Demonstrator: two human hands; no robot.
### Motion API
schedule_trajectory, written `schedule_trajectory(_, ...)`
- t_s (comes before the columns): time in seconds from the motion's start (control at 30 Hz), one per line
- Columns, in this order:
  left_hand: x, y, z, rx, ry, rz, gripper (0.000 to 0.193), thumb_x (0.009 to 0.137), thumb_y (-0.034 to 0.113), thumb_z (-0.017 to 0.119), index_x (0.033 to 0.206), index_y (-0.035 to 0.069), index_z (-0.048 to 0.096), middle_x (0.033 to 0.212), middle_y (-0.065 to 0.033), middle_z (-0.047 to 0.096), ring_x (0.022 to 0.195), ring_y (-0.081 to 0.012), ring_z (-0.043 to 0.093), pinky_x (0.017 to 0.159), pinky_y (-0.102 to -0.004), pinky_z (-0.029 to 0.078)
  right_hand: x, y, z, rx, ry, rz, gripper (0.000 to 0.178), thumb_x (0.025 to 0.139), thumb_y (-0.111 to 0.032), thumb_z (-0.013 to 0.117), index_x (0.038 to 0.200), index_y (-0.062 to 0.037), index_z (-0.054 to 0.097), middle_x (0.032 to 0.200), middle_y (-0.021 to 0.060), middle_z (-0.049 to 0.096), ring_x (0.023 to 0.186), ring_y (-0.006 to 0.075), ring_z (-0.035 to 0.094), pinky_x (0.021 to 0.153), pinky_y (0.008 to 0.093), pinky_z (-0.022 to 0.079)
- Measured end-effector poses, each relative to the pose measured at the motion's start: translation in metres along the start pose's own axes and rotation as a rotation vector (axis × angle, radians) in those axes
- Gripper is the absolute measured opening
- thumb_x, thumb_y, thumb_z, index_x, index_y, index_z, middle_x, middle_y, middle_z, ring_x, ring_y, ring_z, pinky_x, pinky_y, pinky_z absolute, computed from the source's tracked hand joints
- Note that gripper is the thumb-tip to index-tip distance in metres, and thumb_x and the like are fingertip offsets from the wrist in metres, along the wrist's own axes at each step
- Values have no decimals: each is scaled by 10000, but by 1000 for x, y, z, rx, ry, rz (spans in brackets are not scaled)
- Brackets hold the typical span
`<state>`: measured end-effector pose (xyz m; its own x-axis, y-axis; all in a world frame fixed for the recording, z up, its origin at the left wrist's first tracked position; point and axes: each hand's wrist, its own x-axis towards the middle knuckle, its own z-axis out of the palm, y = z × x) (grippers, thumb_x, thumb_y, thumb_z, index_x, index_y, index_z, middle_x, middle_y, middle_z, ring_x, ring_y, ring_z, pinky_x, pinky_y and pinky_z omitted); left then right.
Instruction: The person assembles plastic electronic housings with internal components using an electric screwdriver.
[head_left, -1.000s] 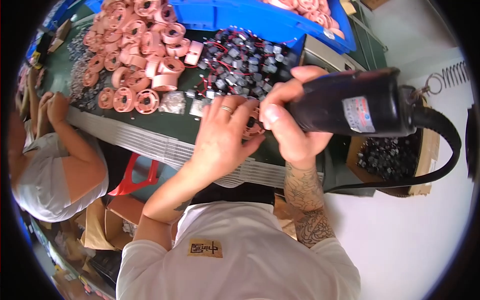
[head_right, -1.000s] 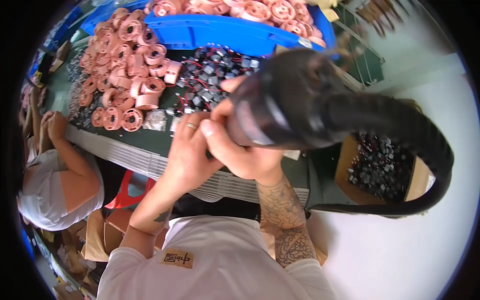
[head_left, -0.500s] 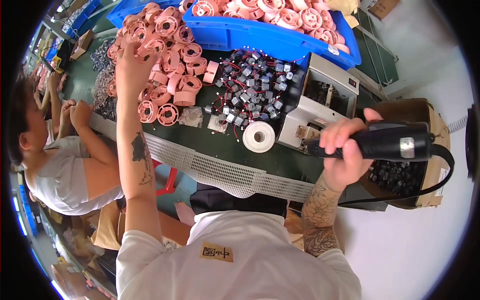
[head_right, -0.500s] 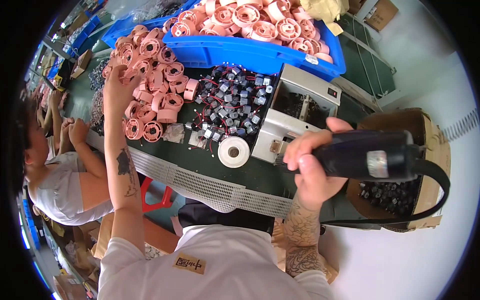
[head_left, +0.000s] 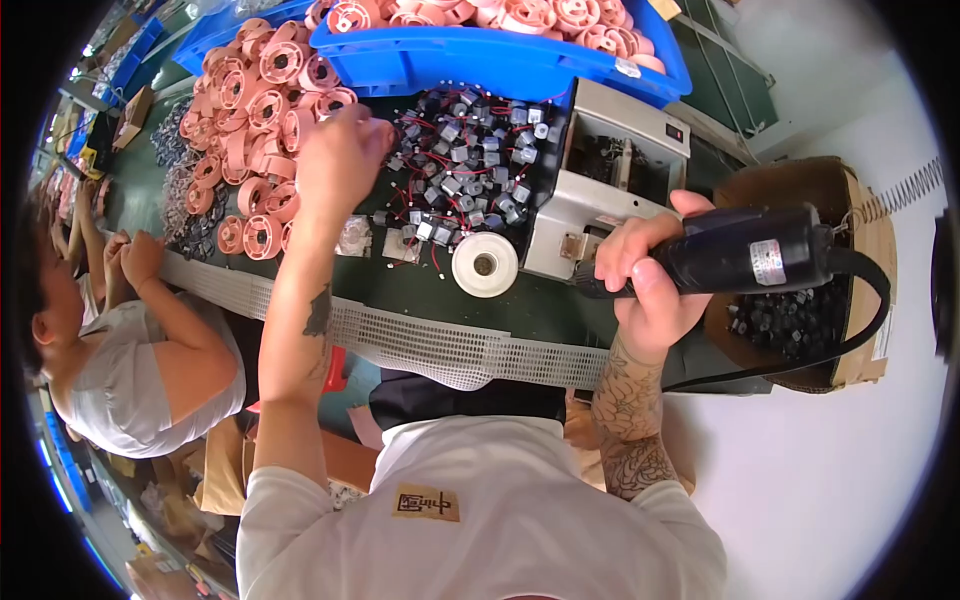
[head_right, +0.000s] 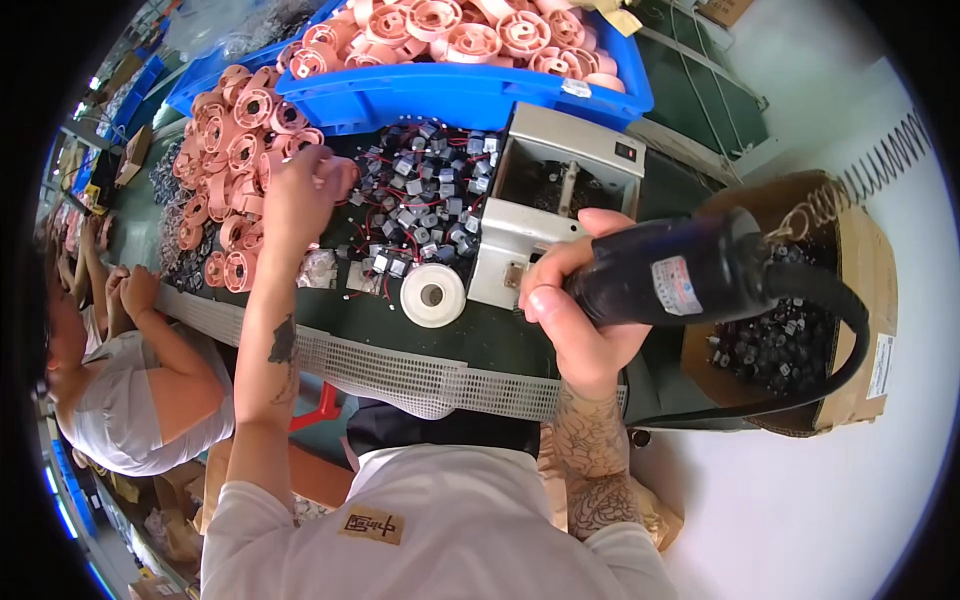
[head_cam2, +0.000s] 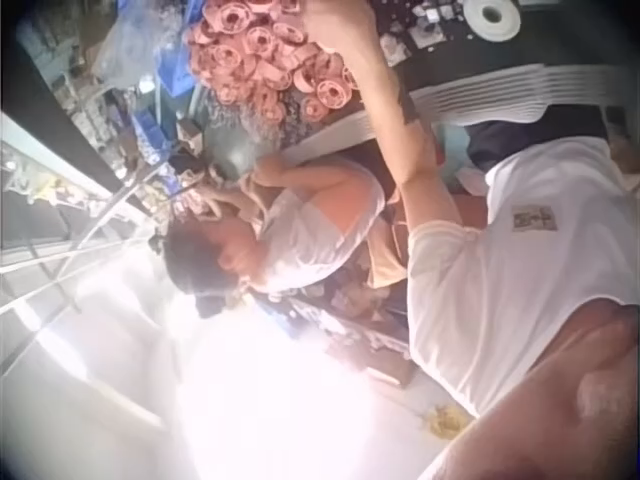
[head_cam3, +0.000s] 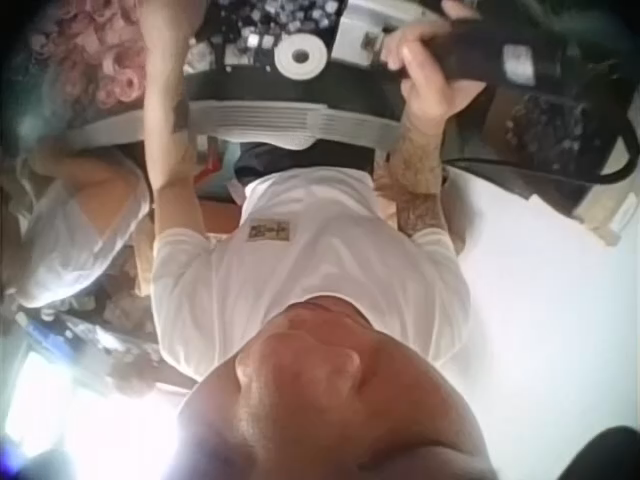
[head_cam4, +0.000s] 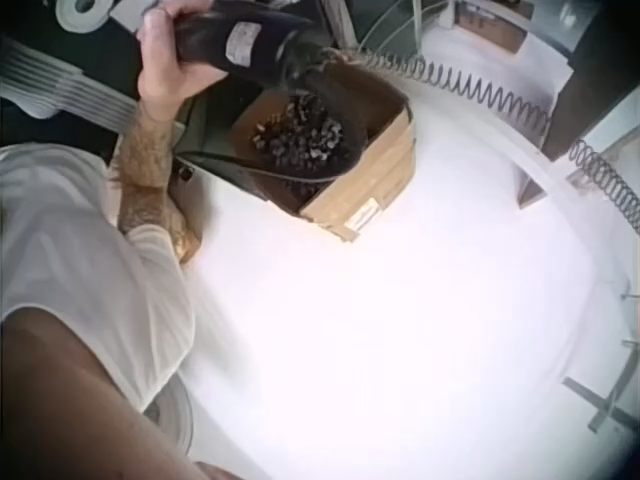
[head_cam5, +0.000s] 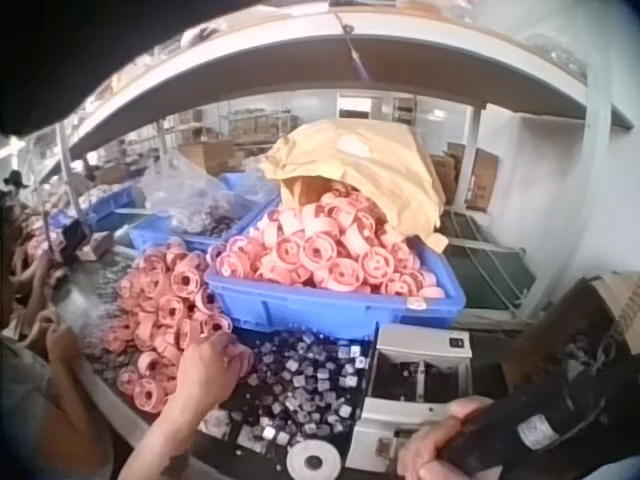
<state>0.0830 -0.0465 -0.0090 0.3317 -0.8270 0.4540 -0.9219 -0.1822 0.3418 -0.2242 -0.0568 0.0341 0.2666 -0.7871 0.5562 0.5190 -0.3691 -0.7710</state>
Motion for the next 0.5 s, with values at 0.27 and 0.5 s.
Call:
schedule_trajectory(0.27, -56, 81, -46, -829, -241, -152, 201, 893, 111, 605, 1041, -22, 634, 809, -84, 664, 708, -126, 627, 638, -249, 492, -1, -1, -3, 4, -19, -30, 588, 803, -77, 568, 1315, 39, 304, 738, 92, 514, 545, 164, 475, 490, 319, 437)
schedule_trajectory(0.5, -92, 108, -30, -342, -118, 142, 141, 753, 82, 667, 867, 9, 629, 847, -153, 583, 831, -332, 557, 716, -417, 463, -2, -3, -2, -26, 38, 21, 587, 793, -66, 569, 1310, 41, 312, 740, 90, 516, 547, 165, 480, 493, 321, 441)
